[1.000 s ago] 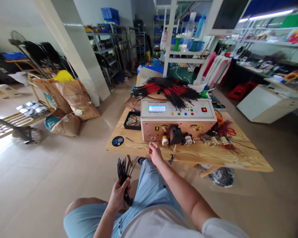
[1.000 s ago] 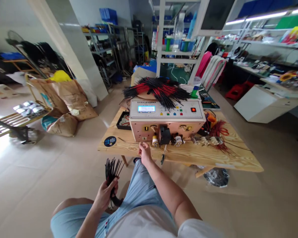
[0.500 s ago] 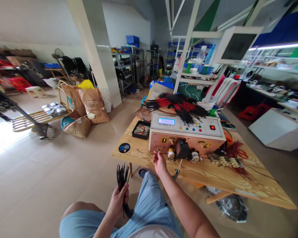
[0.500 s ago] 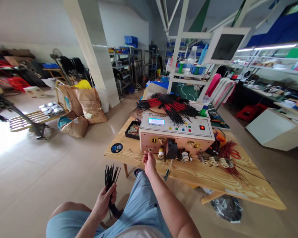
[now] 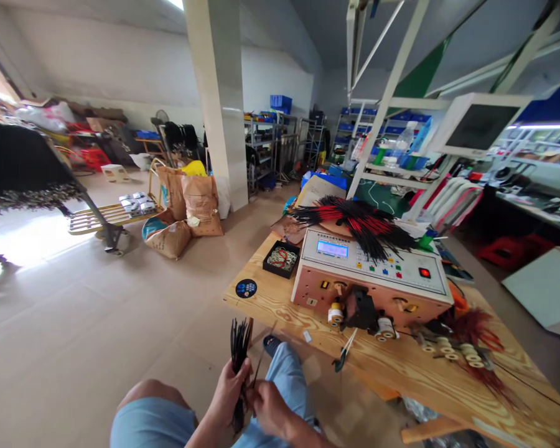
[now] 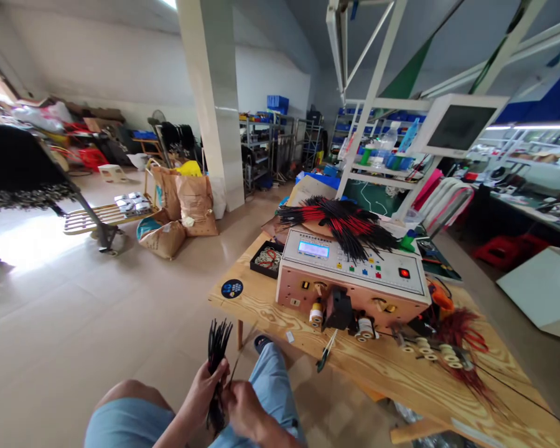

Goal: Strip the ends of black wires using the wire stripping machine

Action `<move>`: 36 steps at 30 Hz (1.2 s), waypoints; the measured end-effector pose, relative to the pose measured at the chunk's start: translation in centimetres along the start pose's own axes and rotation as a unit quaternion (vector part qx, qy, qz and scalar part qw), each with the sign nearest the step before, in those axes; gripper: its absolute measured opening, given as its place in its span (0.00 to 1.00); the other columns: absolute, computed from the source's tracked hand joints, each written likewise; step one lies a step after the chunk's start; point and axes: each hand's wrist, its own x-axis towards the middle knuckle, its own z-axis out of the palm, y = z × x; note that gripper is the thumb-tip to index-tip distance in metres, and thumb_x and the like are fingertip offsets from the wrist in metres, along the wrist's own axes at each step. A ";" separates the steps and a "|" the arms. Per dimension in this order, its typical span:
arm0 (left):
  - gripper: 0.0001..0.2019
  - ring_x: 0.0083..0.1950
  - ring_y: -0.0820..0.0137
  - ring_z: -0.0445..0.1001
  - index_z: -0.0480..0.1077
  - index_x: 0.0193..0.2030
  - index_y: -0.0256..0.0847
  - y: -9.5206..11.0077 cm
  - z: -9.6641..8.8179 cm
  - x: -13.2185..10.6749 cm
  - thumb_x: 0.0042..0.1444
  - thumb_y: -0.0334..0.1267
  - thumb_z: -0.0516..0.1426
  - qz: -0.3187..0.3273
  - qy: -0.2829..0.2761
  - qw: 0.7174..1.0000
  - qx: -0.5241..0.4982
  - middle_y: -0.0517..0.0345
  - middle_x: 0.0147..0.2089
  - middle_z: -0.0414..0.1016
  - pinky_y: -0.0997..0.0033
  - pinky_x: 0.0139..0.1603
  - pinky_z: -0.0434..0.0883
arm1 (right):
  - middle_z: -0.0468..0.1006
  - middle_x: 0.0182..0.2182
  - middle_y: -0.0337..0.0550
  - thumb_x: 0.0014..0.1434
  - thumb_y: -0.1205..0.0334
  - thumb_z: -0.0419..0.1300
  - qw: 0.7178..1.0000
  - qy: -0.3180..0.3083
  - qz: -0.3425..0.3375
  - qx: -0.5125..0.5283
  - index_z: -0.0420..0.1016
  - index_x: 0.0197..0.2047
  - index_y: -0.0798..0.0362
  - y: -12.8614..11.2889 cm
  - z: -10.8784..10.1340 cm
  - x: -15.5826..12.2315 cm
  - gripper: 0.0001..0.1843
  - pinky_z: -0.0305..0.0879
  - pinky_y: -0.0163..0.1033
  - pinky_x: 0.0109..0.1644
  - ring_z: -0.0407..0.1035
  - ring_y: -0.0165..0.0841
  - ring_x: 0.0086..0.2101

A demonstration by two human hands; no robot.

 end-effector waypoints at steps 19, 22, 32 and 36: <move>0.26 0.17 0.78 0.56 0.67 0.27 0.40 -0.1 -0.3 -0.2 0.45 0.63 0.66 -0.040 0.005 0.999 -0.005 0.67 0.18 0.61 0.78 0.17 0.55 | 0.77 0.30 0.36 0.42 0.51 0.77 0.890 0.252 -0.026 0.378 0.73 0.51 0.49 -5.3 -12.6 5.3 0.33 0.63 0.31 0.26 0.69 0.28 0.25; 0.25 0.17 0.79 0.55 0.66 0.28 0.41 -0.2 -0.3 -0.1 0.45 0.62 0.66 -0.036 0.006 0.999 -0.016 0.68 0.18 0.61 0.78 0.17 0.54 | 0.79 0.32 0.38 0.46 0.53 0.77 0.859 0.224 -0.072 0.455 0.77 0.48 0.50 -7.2 -14.9 6.1 0.27 0.65 0.31 0.28 0.71 0.28 0.28; 0.25 0.17 0.80 0.54 0.70 0.33 0.39 0.1 -0.4 -0.3 0.44 0.60 0.67 -0.046 0.001 0.998 -0.036 0.71 0.18 0.57 0.78 0.17 0.53 | 0.78 0.29 0.38 0.47 0.49 0.76 0.830 0.228 -0.104 0.499 0.81 0.44 0.53 -8.7 -14.9 7.2 0.24 0.63 0.29 0.26 0.69 0.26 0.26; 0.27 0.16 0.80 0.53 0.69 0.31 0.39 -0.1 -0.6 0.0 0.42 0.62 0.67 -0.043 0.015 0.998 -0.044 0.71 0.18 0.57 0.78 0.16 0.53 | 0.78 0.28 0.38 0.51 0.46 0.73 0.829 0.240 -0.101 0.495 0.80 0.43 0.53 -8.7 -15.2 7.3 0.22 0.63 0.30 0.25 0.68 0.26 0.25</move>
